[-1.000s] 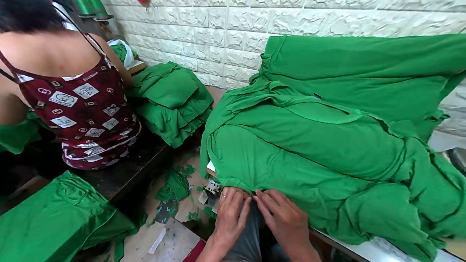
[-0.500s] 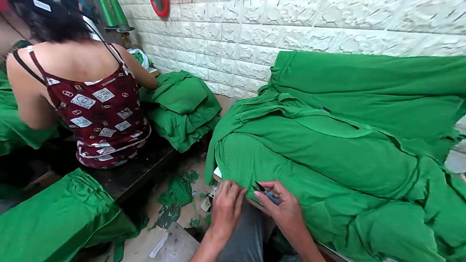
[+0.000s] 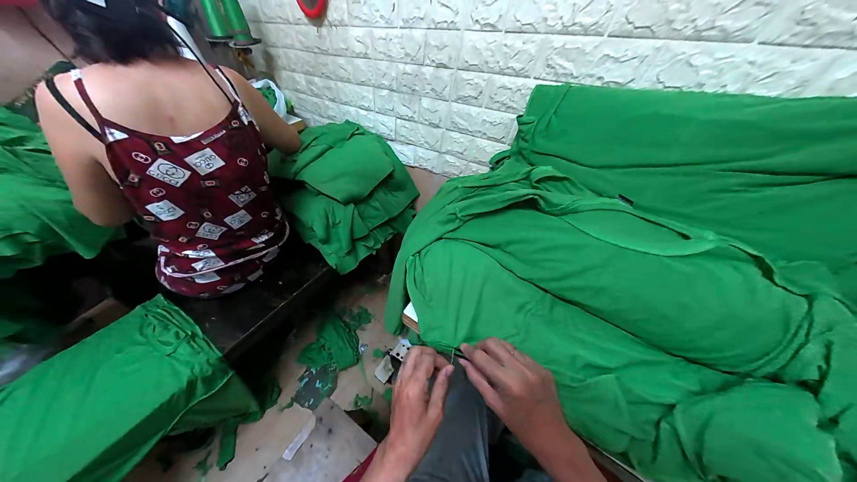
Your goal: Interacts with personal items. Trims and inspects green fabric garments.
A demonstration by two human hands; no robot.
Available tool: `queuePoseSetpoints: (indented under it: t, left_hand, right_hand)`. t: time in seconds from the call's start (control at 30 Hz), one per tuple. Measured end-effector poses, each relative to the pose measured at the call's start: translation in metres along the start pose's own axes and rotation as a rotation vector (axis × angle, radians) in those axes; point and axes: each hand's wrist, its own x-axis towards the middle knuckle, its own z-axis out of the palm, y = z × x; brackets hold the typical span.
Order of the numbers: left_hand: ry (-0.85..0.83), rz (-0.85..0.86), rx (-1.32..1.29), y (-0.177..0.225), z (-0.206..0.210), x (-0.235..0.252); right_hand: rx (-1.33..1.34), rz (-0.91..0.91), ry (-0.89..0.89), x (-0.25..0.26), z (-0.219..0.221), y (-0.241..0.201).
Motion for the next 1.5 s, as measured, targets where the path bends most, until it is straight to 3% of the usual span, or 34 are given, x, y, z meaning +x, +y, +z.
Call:
queuePoseSetpoints:
  t: [0.2, 0.3, 0.43, 0.53, 0.7, 0.83, 0.93, 1.07, 1.13, 1.3, 1.5]
  left_hand:
    - [-0.015, 0.122, -0.010, -0.009, -0.001, 0.000]
    - [0.087, 0.165, 0.032, -0.012, 0.000, 0.009]
    - [0.077, 0.163, 0.200, -0.023, 0.000, 0.030]
    - [0.130, 0.239, 0.179, -0.033, -0.005, 0.023]
    - [0.229, 0.203, 0.273, -0.052, -0.011, -0.013]
    - [0.350, 0.126, 0.219, -0.037, -0.003, -0.009]
    - [0.357, 0.023, 0.051, -0.028, 0.010, 0.006]
    - [0.119, -0.449, -0.081, -0.008, 0.007, 0.022]
    - [0.036, -0.546, -0.184, -0.013, 0.002, 0.022]
    - [-0.060, -0.562, -0.270, -0.011, -0.019, 0.016]
    - [-0.022, -0.420, -0.188, -0.014, -0.026, 0.005]
  right_hand:
    - [0.084, 0.059, 0.026, 0.000, 0.004, 0.000]
    - [0.365, 0.271, 0.037, 0.002, 0.000, -0.003]
    - [0.641, 0.492, 0.010, 0.005, -0.001, -0.002]
    - [0.713, 0.540, 0.010, 0.006, -0.003, 0.002]
    - [0.718, 0.546, 0.004, 0.008, -0.005, -0.001]
    - [0.557, 0.454, -0.008, 0.009, -0.003, -0.010]
    - [0.609, 0.456, -0.021, 0.012, 0.001, -0.012]
    - [0.716, 0.530, -0.018, 0.013, 0.004, -0.004]
    - [0.736, 0.532, -0.018, 0.013, 0.003, -0.003]
    - [0.638, 0.482, -0.049, 0.008, 0.006, -0.004]
    - [0.437, 0.348, -0.076, 0.013, 0.004, -0.007]
